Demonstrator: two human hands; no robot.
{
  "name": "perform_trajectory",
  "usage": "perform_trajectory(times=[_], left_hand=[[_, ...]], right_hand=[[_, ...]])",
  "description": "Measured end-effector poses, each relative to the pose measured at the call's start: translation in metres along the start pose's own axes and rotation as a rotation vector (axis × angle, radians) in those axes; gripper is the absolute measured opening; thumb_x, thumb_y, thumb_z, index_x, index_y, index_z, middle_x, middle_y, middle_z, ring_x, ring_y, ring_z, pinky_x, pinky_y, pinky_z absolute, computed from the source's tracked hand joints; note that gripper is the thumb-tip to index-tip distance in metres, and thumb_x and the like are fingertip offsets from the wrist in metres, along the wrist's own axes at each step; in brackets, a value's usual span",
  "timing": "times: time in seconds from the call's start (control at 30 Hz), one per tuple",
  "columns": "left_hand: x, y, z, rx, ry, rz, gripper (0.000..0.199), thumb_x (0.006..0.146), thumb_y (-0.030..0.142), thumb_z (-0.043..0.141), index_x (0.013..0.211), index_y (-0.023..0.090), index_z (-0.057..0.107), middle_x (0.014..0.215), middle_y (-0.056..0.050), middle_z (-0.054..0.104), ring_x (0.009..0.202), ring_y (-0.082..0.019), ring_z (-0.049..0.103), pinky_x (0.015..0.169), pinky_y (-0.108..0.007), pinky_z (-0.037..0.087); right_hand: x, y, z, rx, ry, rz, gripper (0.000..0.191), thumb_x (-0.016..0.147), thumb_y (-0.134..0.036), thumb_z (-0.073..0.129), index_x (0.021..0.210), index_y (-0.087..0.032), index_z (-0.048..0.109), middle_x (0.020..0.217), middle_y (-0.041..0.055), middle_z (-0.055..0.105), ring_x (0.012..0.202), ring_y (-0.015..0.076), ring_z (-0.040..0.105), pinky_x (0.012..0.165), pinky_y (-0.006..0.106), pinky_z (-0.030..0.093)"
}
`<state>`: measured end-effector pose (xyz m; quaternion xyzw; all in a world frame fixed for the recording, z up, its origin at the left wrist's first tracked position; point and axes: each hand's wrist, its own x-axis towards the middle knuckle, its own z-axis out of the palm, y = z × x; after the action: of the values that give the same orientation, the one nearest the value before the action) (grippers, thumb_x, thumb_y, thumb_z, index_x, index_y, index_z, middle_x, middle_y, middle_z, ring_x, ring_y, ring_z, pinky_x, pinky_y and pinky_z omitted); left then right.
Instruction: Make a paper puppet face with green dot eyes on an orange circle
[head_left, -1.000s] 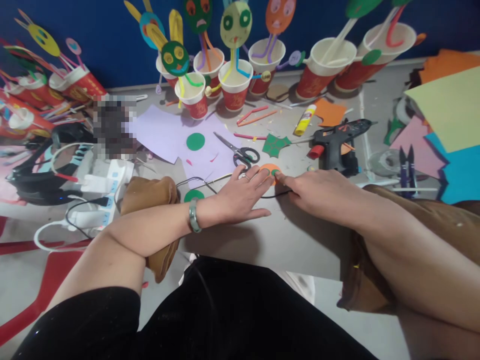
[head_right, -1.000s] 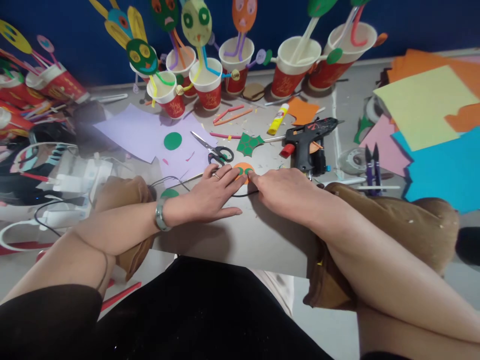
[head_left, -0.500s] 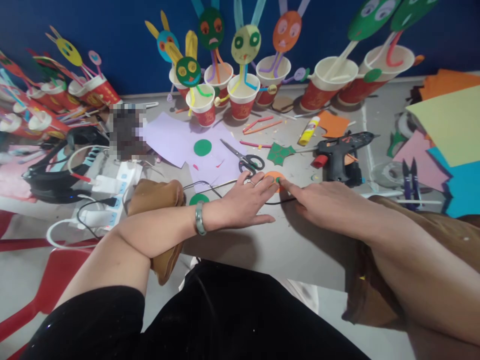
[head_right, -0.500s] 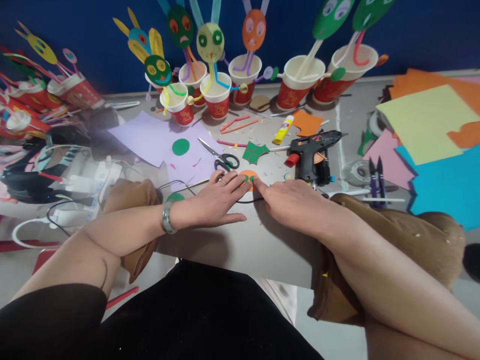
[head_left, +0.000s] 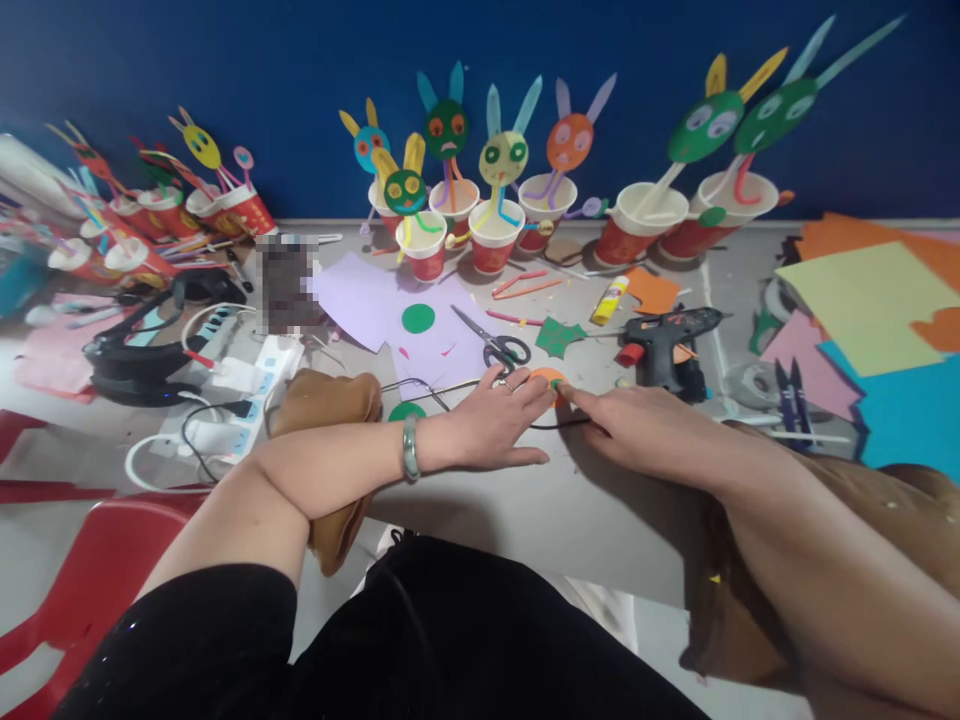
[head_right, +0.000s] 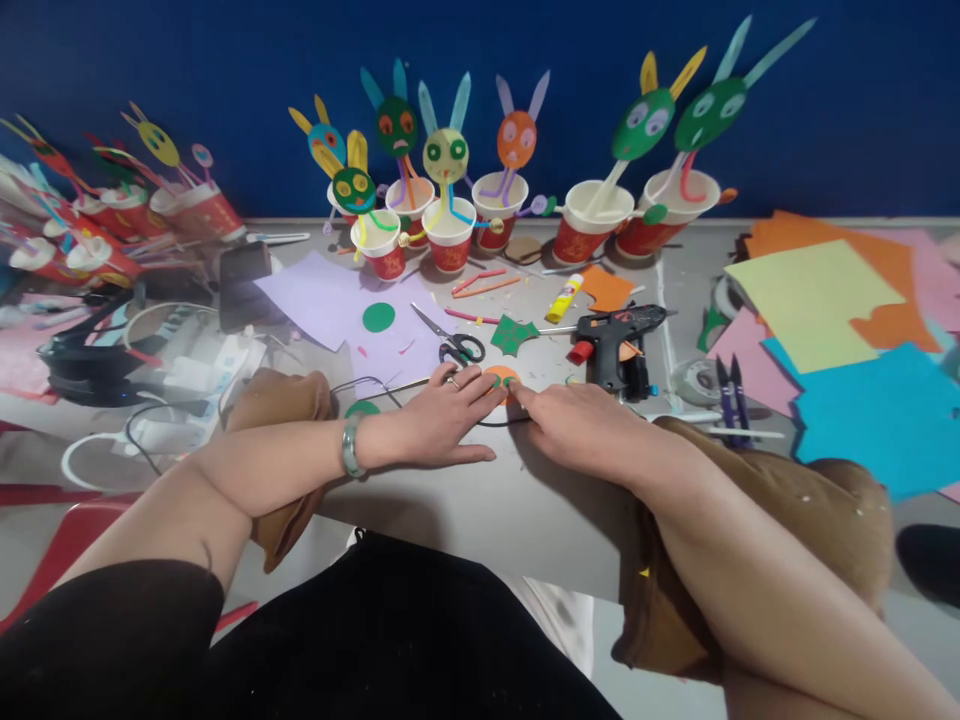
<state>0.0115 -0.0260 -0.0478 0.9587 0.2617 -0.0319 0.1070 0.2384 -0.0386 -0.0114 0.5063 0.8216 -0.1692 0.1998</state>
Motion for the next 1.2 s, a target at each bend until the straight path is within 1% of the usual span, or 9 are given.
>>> perform_trajectory(times=[0.17, 0.27, 0.4, 0.53, 0.7, 0.87, 1.03, 1.1, 1.2], left_hand=[[0.0, -0.001, 0.003, 0.0, 0.016, 0.005, 0.079, 0.105, 0.061, 0.058, 0.161, 0.007, 0.046, 0.158, -0.022, 0.054, 0.148, -0.039, 0.046, 0.121, -0.053, 0.033], [0.001, -0.002, 0.006, 0.007, 0.034, 0.012, 0.08, 0.105, 0.062, 0.057, 0.162, 0.007, 0.045, 0.158, -0.022, 0.054, 0.147, -0.039, 0.046, 0.122, -0.053, 0.032], [0.001, -0.002, 0.008, 0.024, 0.039, 0.007, 0.081, 0.105, 0.064, 0.056, 0.161, 0.008, 0.046, 0.159, -0.022, 0.053, 0.147, -0.039, 0.046, 0.123, -0.053, 0.031], [0.001, -0.002, 0.006, 0.026, 0.03, 0.005, 0.08, 0.105, 0.063, 0.056, 0.162, 0.008, 0.045, 0.16, -0.022, 0.053, 0.148, -0.039, 0.045, 0.122, -0.053, 0.032], [0.001, -0.001, 0.004, 0.015, 0.023, 0.005, 0.079, 0.104, 0.062, 0.057, 0.16, 0.008, 0.047, 0.159, -0.022, 0.053, 0.148, -0.039, 0.045, 0.121, -0.053, 0.033], [0.001, 0.0, 0.002, 0.013, 0.014, -0.001, 0.075, 0.105, 0.061, 0.057, 0.158, 0.008, 0.05, 0.158, -0.022, 0.054, 0.148, -0.039, 0.045, 0.121, -0.053, 0.033], [0.0, -0.002, 0.002, -0.005, 0.022, 0.01, 0.076, 0.105, 0.06, 0.058, 0.16, 0.009, 0.048, 0.159, -0.023, 0.054, 0.148, -0.039, 0.046, 0.123, -0.054, 0.031], [0.0, -0.004, 0.001, -0.03, 0.031, 0.011, 0.074, 0.104, 0.06, 0.059, 0.158, 0.01, 0.05, 0.158, -0.022, 0.055, 0.147, -0.038, 0.048, 0.124, -0.055, 0.031], [-0.001, -0.008, -0.003, -0.09, 0.06, 0.018, 0.067, 0.106, 0.061, 0.056, 0.151, 0.012, 0.058, 0.154, -0.021, 0.059, 0.145, -0.036, 0.051, 0.122, -0.054, 0.032]], right_hand=[[0.001, -0.004, -0.003, -0.069, -0.019, -0.006, 0.045, 0.098, -0.018, 0.045, 0.135, -0.01, 0.07, 0.096, 0.0193, 0.083, 0.09, 0.0326, 0.08, 0.068, 0.034, 0.04], [0.001, -0.005, -0.004, -0.061, 0.0, -0.008, 0.041, 0.1, -0.019, 0.043, 0.129, -0.011, 0.071, 0.092, 0.019, 0.082, 0.088, 0.0323, 0.08, 0.066, 0.034, 0.038], [0.001, -0.005, -0.003, -0.034, 0.044, -0.013, 0.045, 0.099, -0.018, 0.043, 0.133, -0.009, 0.07, 0.09, 0.0194, 0.082, 0.083, 0.0331, 0.079, 0.066, 0.035, 0.041], [0.002, -0.005, -0.001, -0.045, 0.025, -0.01, 0.044, 0.099, -0.02, 0.045, 0.133, -0.01, 0.072, 0.092, 0.0198, 0.082, 0.085, 0.0328, 0.079, 0.069, 0.035, 0.044], [0.003, -0.003, -0.004, -0.089, -0.006, 0.013, 0.043, 0.1, -0.018, 0.043, 0.13, -0.012, 0.073, 0.099, 0.0191, 0.083, 0.091, 0.031, 0.08, 0.068, 0.033, 0.042], [0.002, -0.003, -0.004, -0.085, 0.0, 0.012, 0.044, 0.101, -0.019, 0.043, 0.131, -0.011, 0.073, 0.096, 0.0197, 0.083, 0.091, 0.0322, 0.08, 0.067, 0.034, 0.04], [0.002, -0.004, -0.009, -0.094, -0.026, 0.012, 0.047, 0.098, -0.017, 0.045, 0.135, -0.013, 0.073, 0.1, 0.0184, 0.084, 0.091, 0.0307, 0.079, 0.067, 0.033, 0.04], [0.002, 0.0, -0.011, -0.101, -0.029, 0.007, 0.048, 0.098, -0.019, 0.044, 0.136, -0.015, 0.074, 0.099, 0.0175, 0.084, 0.089, 0.0302, 0.079, 0.065, 0.033, 0.038], [0.001, 0.006, -0.011, -0.102, -0.005, 0.015, 0.055, 0.098, -0.02, 0.043, 0.145, -0.014, 0.07, 0.097, 0.0179, 0.083, 0.087, 0.0314, 0.078, 0.064, 0.034, 0.036]])
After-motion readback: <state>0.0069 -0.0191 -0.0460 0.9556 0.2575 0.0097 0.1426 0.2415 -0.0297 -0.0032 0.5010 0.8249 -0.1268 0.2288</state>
